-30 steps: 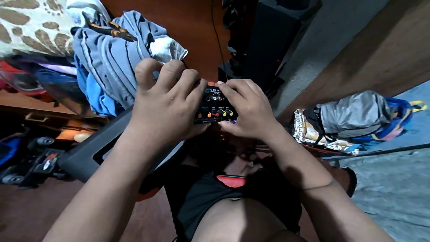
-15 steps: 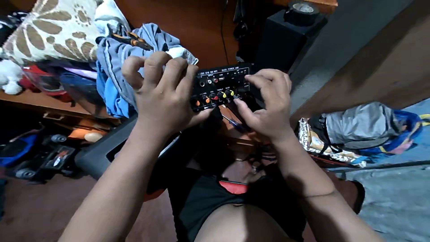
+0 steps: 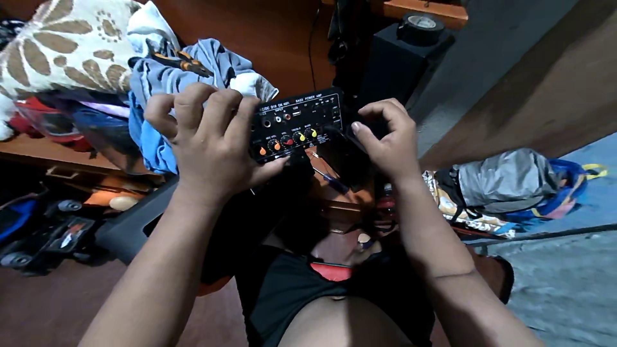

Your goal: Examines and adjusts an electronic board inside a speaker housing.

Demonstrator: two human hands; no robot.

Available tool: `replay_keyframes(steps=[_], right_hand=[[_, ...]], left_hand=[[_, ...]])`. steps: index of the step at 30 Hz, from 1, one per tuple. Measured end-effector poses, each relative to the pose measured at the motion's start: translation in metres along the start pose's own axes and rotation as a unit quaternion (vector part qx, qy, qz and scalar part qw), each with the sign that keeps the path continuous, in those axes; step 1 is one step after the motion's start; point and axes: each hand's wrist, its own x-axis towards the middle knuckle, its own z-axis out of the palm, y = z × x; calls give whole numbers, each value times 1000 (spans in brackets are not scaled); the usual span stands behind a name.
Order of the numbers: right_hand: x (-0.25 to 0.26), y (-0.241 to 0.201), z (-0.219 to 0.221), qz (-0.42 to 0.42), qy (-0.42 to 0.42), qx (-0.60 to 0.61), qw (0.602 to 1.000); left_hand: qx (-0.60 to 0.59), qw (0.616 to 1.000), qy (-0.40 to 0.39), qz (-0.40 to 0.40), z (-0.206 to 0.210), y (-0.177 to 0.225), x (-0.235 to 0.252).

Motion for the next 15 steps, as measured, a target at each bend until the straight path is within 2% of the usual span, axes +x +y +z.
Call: replay_keyframes(steps=[3,6,15], right_hand=[[10,6,4,82,-33,92,992],[18,4,10,125,-59,161,977],[28,-2,17,136,-75,171,973]], left_hand=[[2,1000,-1,-3,0,-2,-2],[4,1000,11,1,0,-3,-4],[0,1000,20,4,0,-6,-7]])
